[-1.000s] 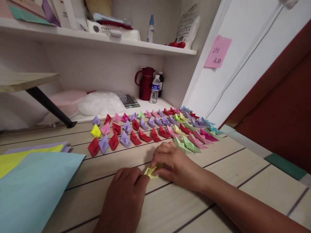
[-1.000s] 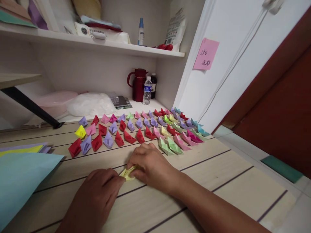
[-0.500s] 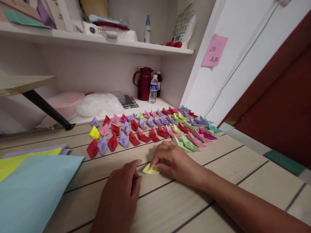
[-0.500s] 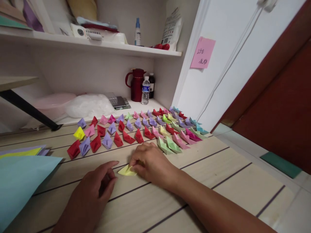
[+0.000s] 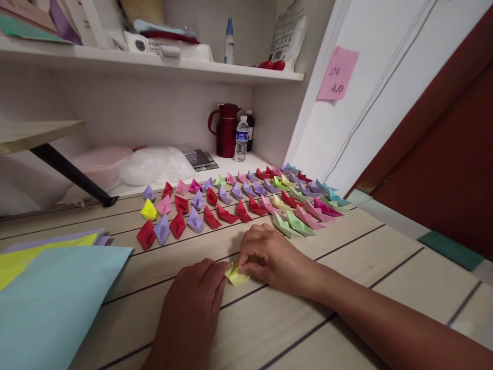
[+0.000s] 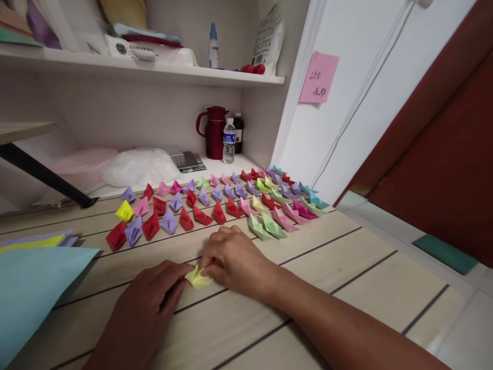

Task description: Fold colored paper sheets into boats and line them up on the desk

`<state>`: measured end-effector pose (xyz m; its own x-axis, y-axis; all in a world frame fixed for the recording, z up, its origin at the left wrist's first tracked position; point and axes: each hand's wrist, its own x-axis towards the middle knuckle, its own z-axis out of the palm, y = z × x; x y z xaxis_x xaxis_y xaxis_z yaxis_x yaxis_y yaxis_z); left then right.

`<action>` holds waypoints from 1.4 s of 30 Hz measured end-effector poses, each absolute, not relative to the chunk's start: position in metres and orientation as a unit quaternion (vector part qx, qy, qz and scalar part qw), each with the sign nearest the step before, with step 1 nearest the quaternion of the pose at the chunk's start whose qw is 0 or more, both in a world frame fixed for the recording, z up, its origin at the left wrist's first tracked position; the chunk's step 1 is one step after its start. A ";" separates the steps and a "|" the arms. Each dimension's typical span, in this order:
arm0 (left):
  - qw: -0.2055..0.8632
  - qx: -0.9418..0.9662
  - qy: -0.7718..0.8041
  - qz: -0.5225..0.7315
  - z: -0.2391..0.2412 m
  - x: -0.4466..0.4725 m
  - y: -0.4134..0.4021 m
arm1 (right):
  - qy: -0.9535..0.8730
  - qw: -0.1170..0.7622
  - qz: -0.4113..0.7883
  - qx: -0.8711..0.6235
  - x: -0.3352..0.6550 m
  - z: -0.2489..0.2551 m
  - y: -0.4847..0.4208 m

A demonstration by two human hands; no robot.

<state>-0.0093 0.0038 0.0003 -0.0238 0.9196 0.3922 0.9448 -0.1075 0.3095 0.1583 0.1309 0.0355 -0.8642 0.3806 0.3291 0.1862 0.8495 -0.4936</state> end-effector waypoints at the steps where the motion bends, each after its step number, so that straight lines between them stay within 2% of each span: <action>1: 0.026 -0.693 -0.673 -0.258 0.000 -0.009 0.004 | -0.938 0.211 0.227 -0.153 0.158 0.036 0.131; 4: -0.001 -0.643 -0.716 -0.272 0.002 -0.009 0.004 | -0.933 0.214 0.223 -0.184 0.160 0.039 0.132; 9: -0.105 -0.547 -0.775 -0.298 0.004 -0.012 0.005 | -0.878 0.239 0.269 -0.315 0.171 0.053 0.143; 15: -0.112 -0.564 -0.758 -0.307 0.000 -0.019 0.006 | -0.795 0.366 0.241 -0.419 0.200 0.076 0.168; 19: -0.098 -0.585 -0.746 -0.302 -0.005 -0.024 0.007 | -0.778 0.399 0.172 -0.454 0.211 0.078 0.180; 22: -0.096 -0.593 -0.744 -0.295 -0.009 -0.026 0.007 | -0.796 0.362 0.146 -0.463 0.207 0.074 0.179; 29: -0.098 -0.602 -0.734 -0.299 -0.005 -0.023 0.008 | -0.826 0.201 0.094 -0.519 0.185 0.063 0.164; 42: -0.087 -0.610 -0.721 -0.318 -0.002 -0.016 0.010 | -0.825 0.154 0.037 -0.542 0.177 0.050 0.169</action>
